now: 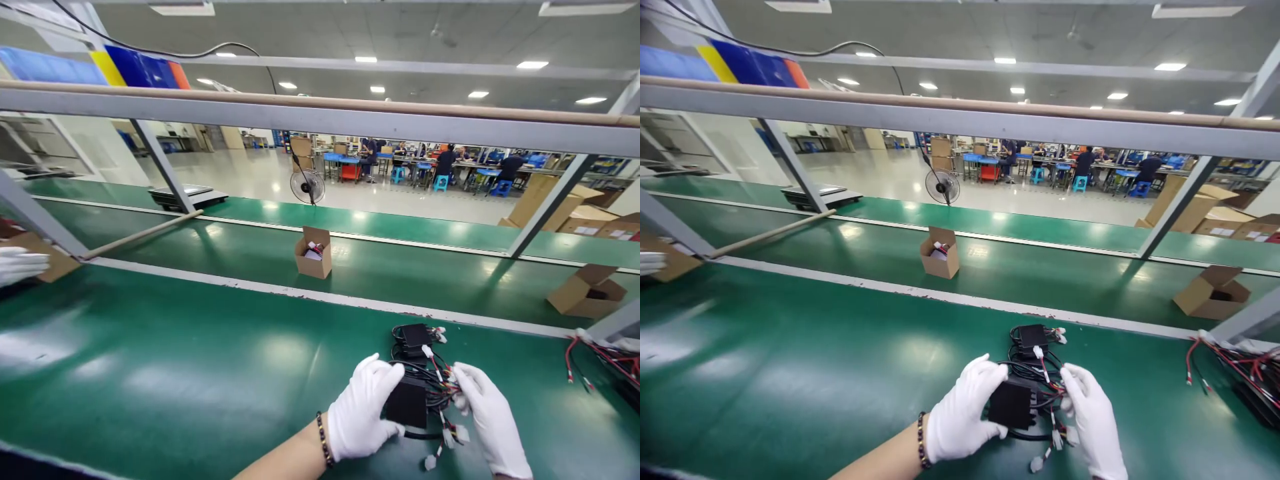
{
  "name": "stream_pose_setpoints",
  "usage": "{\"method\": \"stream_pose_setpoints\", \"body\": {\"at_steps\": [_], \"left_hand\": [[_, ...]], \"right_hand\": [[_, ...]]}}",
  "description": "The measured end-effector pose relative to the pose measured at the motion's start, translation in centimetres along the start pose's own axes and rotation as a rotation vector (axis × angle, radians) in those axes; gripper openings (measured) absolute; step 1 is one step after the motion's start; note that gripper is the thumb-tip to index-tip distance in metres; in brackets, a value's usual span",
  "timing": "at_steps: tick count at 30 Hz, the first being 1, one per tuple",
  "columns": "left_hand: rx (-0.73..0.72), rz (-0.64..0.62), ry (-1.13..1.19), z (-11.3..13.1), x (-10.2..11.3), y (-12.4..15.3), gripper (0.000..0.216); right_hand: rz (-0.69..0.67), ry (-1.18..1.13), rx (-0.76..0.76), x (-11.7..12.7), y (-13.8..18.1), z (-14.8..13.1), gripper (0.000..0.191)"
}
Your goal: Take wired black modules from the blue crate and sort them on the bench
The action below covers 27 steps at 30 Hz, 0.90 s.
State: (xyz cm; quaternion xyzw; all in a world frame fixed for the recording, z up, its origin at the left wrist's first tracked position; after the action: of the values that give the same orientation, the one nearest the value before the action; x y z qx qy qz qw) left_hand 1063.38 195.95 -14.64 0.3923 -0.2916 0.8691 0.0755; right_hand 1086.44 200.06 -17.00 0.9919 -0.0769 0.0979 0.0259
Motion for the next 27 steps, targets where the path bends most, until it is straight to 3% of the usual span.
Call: {"method": "stream_pose_setpoints", "body": {"at_steps": [3, 6, 10, 12, 14, 17, 20, 24, 27], "left_hand": [[0.094, -0.080, -0.065, -0.4, -2.3, -2.3, 0.108], [0.144, -0.163, -0.103, -0.9, -4.0, -3.0, 0.095], [0.115, -0.159, -0.147, -1.1, -4.0, -2.7, 0.084], [0.133, -0.077, -0.203, -1.3, -2.2, -1.9, 0.086], [0.200, 0.039, -0.311, -2.0, 0.8, -0.3, 0.074], [0.348, 0.228, -0.492, -3.5, 6.5, 4.3, 0.050], [0.491, 0.433, -0.610, -5.1, 11.6, 10.8, 0.043], [0.707, 0.560, -0.504, -7.0, 14.8, 17.7, 0.043], [0.896, 0.493, -0.210, -8.1, 13.7, 18.7, 0.046]], "right_hand": [[0.109, 0.146, 0.033, 2.2, -1.2, 0.9, 0.063], [0.104, 0.339, 0.025, 3.1, -2.3, 2.6, 0.064], [0.108, 0.587, 0.105, 4.2, -2.6, 3.0, 0.064], [0.197, 0.702, 0.213, 4.8, -2.1, 2.1, 0.063], [0.244, 0.829, 0.390, 4.4, -1.2, 0.9, 0.059], [0.121, 0.962, 0.876, 0.2, 0.8, -0.4, 0.050], [-0.027, 1.049, 1.304, -5.0, 2.4, -0.2, 0.047], [-0.196, 1.184, 1.410, -8.4, 0.9, 1.3, 0.051], [-0.285, 1.207, 1.371, -8.7, -0.6, 1.7, 0.059]]}}
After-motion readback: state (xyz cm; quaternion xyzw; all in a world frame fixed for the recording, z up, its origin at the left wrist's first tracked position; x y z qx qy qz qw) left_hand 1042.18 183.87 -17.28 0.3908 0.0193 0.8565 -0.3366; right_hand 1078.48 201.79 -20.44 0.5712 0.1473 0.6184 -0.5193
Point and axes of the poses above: each hand's wrist, its own y-axis away from the middle knuckle, its own x-axis out of the back of the hand, z = x × y, the point moved 6 cm from there along -y, towards the middle knuckle, and after that the axes turned 8 degrees about x, right-handed, at the moved point
